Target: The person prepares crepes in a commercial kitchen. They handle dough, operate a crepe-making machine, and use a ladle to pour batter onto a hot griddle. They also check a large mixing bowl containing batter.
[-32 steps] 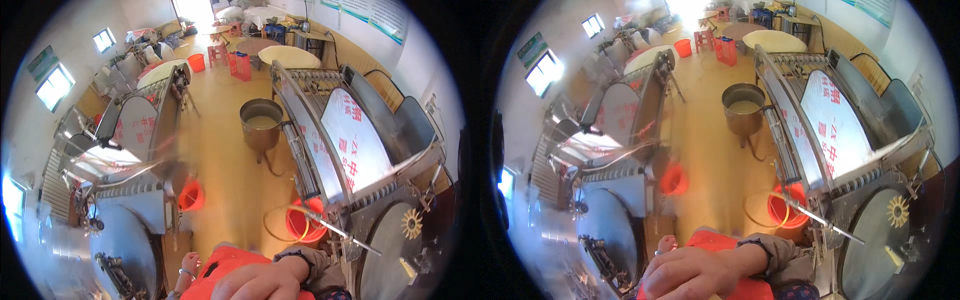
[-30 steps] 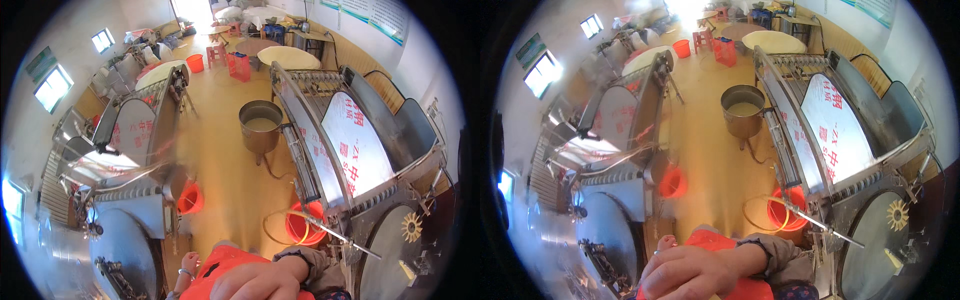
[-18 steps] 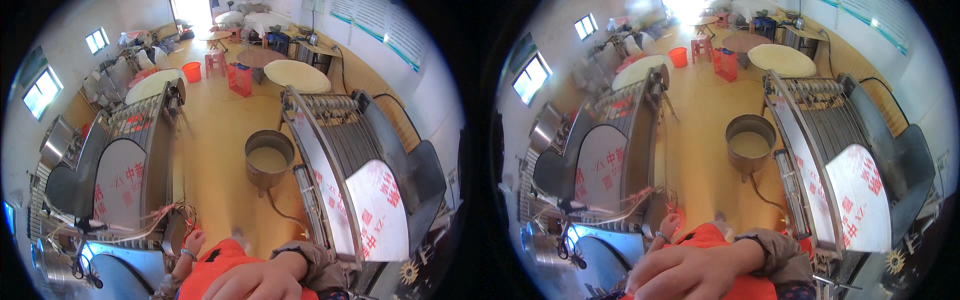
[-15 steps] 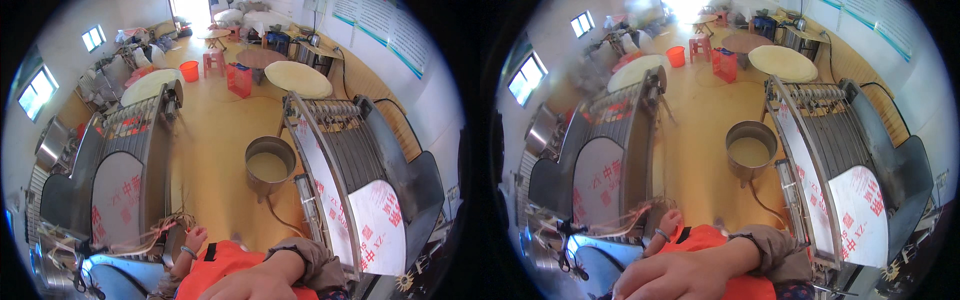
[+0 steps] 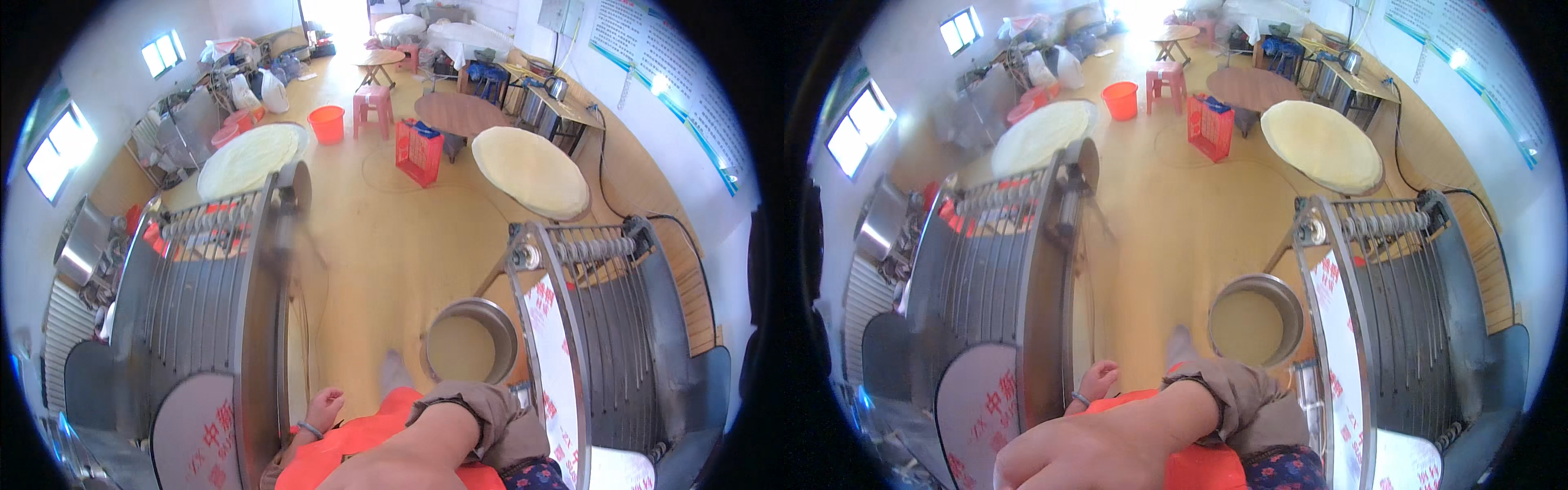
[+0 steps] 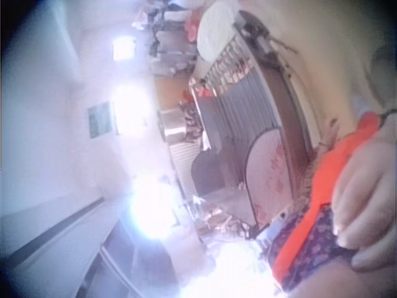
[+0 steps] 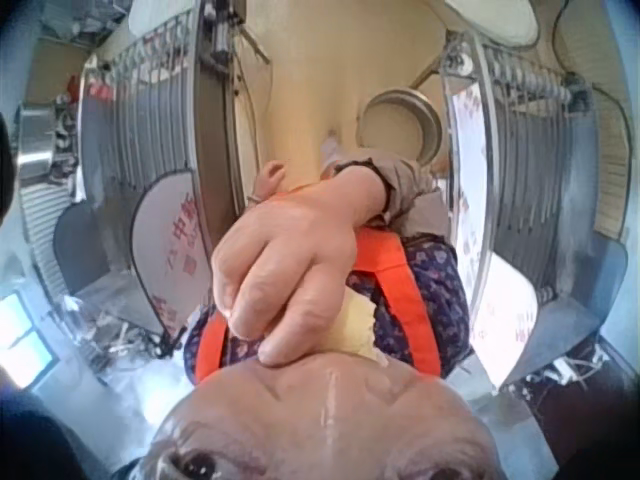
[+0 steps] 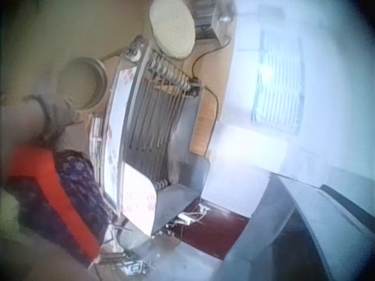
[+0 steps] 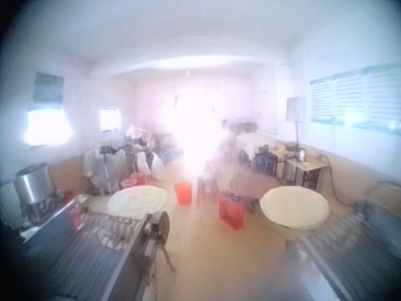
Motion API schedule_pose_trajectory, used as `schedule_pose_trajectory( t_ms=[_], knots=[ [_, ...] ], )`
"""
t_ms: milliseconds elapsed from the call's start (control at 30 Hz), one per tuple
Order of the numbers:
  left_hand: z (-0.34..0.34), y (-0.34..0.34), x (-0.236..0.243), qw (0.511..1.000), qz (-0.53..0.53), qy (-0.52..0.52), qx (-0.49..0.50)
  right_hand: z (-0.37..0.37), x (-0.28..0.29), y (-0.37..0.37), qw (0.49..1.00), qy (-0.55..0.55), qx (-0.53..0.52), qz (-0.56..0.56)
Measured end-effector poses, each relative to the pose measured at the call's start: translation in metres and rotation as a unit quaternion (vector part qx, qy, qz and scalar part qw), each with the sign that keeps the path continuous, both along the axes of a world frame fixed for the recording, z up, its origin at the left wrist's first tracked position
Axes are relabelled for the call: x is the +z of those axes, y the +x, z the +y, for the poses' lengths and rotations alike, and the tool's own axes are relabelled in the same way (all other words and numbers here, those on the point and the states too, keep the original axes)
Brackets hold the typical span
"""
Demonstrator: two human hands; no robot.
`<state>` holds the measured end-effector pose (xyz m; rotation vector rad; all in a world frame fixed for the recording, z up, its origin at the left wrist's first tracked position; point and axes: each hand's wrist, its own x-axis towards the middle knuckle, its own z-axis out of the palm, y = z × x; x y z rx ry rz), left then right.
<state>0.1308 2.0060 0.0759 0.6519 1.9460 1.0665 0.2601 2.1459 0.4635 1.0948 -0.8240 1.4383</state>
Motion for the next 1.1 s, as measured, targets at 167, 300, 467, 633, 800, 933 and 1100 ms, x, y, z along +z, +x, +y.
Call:
schedule_pose_trajectory(
  t_ms=[167, 300, 467, 633, 800, 933, 1100],
  knots=[
    [0.1, -0.101, 0.012, 0.998, 0.052, -0.005, 0.035, 0.12, 0.013, -0.062, 0.999, 0.016, -0.016, 0.023],
    [0.172, -0.159, 0.023, 0.996, 0.082, 0.023, 0.019, 0.194, 0.02, -0.119, 0.999, 0.028, -0.016, 0.018],
    [0.264, -0.217, 0.03, 0.999, 0.052, 0.0, -0.016, 0.287, 0.007, -0.162, 0.986, 0.088, -0.135, -0.035],
    [0.385, -0.3, 0.018, 0.991, 0.082, 0.025, -0.1, 0.369, -0.006, -0.202, 0.928, 0.173, -0.307, -0.121],
    [0.508, -0.372, 0.004, 0.981, 0.065, 0.069, -0.169, 0.438, 0.009, -0.244, 0.855, 0.235, -0.411, -0.212],
    [0.594, -0.396, 0.002, 0.967, 0.03, 0.012, -0.252, 0.495, 0.016, -0.244, 0.774, 0.305, -0.443, -0.333],
    [0.671, -0.402, -0.008, 0.941, 0.062, -0.001, -0.331, 0.559, -0.005, -0.229, 0.629, 0.155, -0.482, -0.59]
  ],
)
